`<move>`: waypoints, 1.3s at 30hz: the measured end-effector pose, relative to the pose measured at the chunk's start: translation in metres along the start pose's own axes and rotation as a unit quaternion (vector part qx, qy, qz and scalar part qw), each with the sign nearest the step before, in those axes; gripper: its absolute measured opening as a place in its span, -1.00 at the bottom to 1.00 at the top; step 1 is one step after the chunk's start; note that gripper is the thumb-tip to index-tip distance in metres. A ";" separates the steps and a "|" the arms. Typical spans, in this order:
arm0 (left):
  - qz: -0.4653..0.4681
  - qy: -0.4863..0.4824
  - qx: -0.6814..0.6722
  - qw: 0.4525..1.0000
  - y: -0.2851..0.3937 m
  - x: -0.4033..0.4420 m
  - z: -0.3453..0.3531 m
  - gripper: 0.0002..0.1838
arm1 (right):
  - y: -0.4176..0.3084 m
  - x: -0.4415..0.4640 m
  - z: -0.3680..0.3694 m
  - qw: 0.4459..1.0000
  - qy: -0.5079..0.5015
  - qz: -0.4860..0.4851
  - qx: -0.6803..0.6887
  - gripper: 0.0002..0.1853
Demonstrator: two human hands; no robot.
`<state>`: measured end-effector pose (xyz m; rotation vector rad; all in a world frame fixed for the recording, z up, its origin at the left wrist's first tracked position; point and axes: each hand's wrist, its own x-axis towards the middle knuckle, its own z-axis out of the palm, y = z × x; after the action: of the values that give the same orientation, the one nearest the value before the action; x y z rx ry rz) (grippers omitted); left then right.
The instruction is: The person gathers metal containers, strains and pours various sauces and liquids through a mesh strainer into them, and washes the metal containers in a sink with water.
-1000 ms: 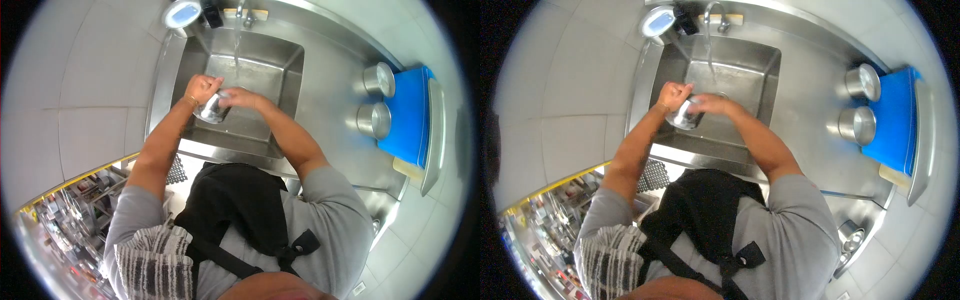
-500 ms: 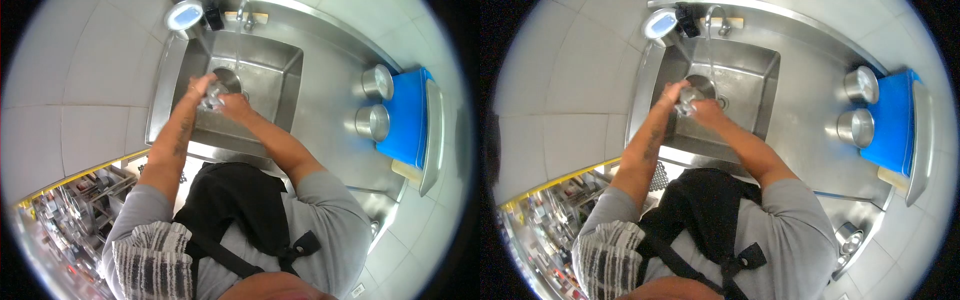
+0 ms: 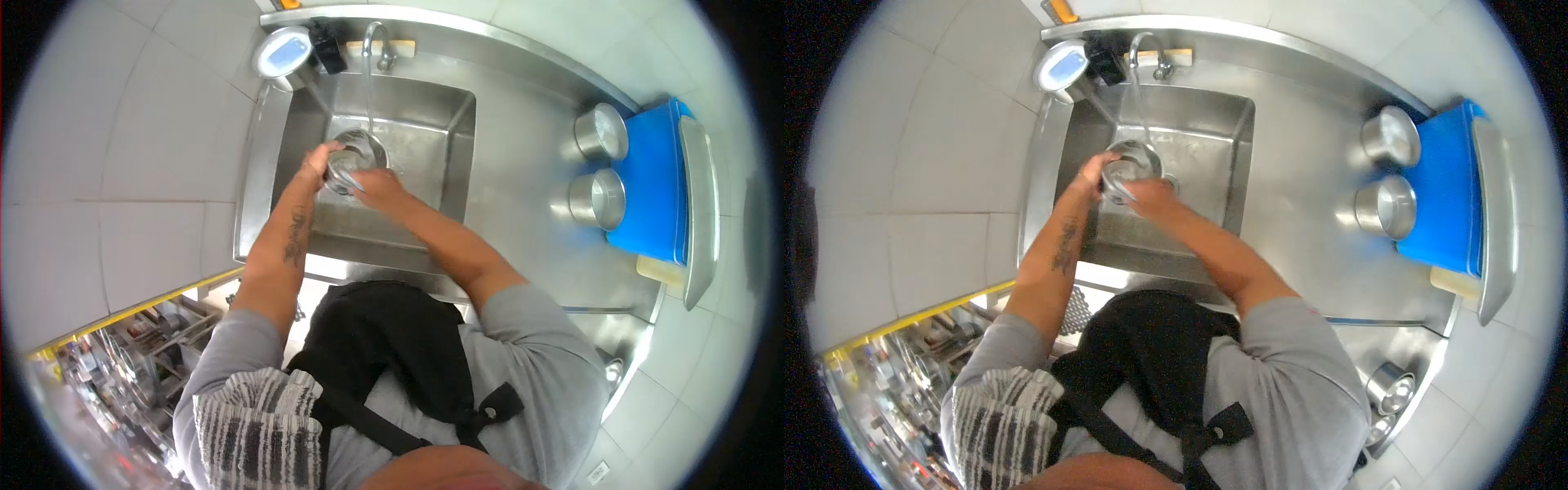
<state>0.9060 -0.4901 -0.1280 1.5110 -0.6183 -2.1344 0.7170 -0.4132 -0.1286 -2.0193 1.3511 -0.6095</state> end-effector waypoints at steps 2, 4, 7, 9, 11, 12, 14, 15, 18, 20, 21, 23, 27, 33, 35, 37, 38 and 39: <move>0.027 0.103 0.084 0.991 -0.004 0.012 0.000 0.22 | 0.016 0.006 -0.017 0.995 -0.073 0.006 -0.066 -0.72; 0.067 0.162 0.102 0.979 -0.018 0.011 0.031 0.22 | 0.012 0.013 -0.017 0.988 -0.112 0.005 -0.102 -0.72; 0.102 0.231 -0.055 0.966 -0.059 0.046 0.032 0.24 | -0.002 0.018 -0.003 0.983 -0.010 0.179 -0.037 -0.70; 0.008 0.032 -0.029 0.999 -0.018 0.004 0.026 0.27 | 0.003 -0.004 -0.004 0.999 -0.003 -0.028 -0.018 -0.71; 0.050 0.218 0.074 0.972 -0.008 -0.017 0.037 0.25 | 0.006 -0.002 -0.028 0.984 -0.060 -0.110 -0.125 -0.75; 0.042 0.205 0.063 0.976 -0.019 -0.023 0.054 0.25 | -0.005 0.002 -0.021 0.998 -0.047 0.004 -0.050 -0.76; 0.052 0.200 0.009 0.978 -0.029 -0.021 0.064 0.07 | -0.019 0.022 -0.016 0.990 -0.057 0.129 -0.017 -0.74; 0.055 0.196 -0.046 0.978 -0.034 -0.021 0.068 -0.08 | -0.014 0.021 -0.020 0.989 -0.059 0.131 -0.018 -0.74; 0.058 0.191 -0.016 0.980 -0.032 -0.041 0.065 0.08 | 0.048 0.026 0.018 0.906 -0.038 0.278 0.317 -0.72; 0.121 0.179 0.021 0.976 -0.051 -0.038 0.076 0.03 | 0.049 0.037 0.023 0.829 0.070 0.383 0.400 -0.71; 0.120 0.179 0.023 0.976 -0.059 -0.040 0.088 0.03 | 0.054 0.042 0.030 0.726 0.176 0.476 0.465 -0.70; 0.085 0.172 0.019 0.981 -0.070 -0.044 0.107 -0.03 | 0.074 0.055 0.077 0.772 0.071 0.459 0.435 -0.60; 0.061 0.168 0.038 0.983 -0.045 -0.061 0.084 -0.07 | 0.085 0.050 0.084 0.923 -0.080 0.159 0.342 -0.56; 0.231 0.319 0.344 0.853 -0.066 -0.031 0.069 -0.18 | 0.034 0.035 0.044 0.970 -0.095 0.193 0.112 -0.53; 0.253 0.322 0.301 0.861 -0.065 -0.030 0.056 -0.21 | 0.010 0.034 0.048 0.878 -0.100 0.166 0.438 -0.61; 0.204 0.329 0.329 0.861 -0.055 -0.052 0.043 -0.13 | 0.017 0.031 0.059 0.822 -0.097 0.114 0.549 -0.65; 0.189 0.300 0.311 0.882 -0.049 -0.053 0.032 -0.13 | 0.038 0.026 0.045 0.964 -0.175 -0.061 0.189 -0.69; 0.187 0.291 0.316 0.884 -0.047 -0.051 0.032 -0.14 | 0.054 0.029 0.031 0.926 -0.216 -0.228 -0.210 -0.71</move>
<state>0.8865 -0.4193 -0.1080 2.0256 -1.3144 -1.1295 0.7141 -0.4481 -0.1884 -2.6499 0.7883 -0.0346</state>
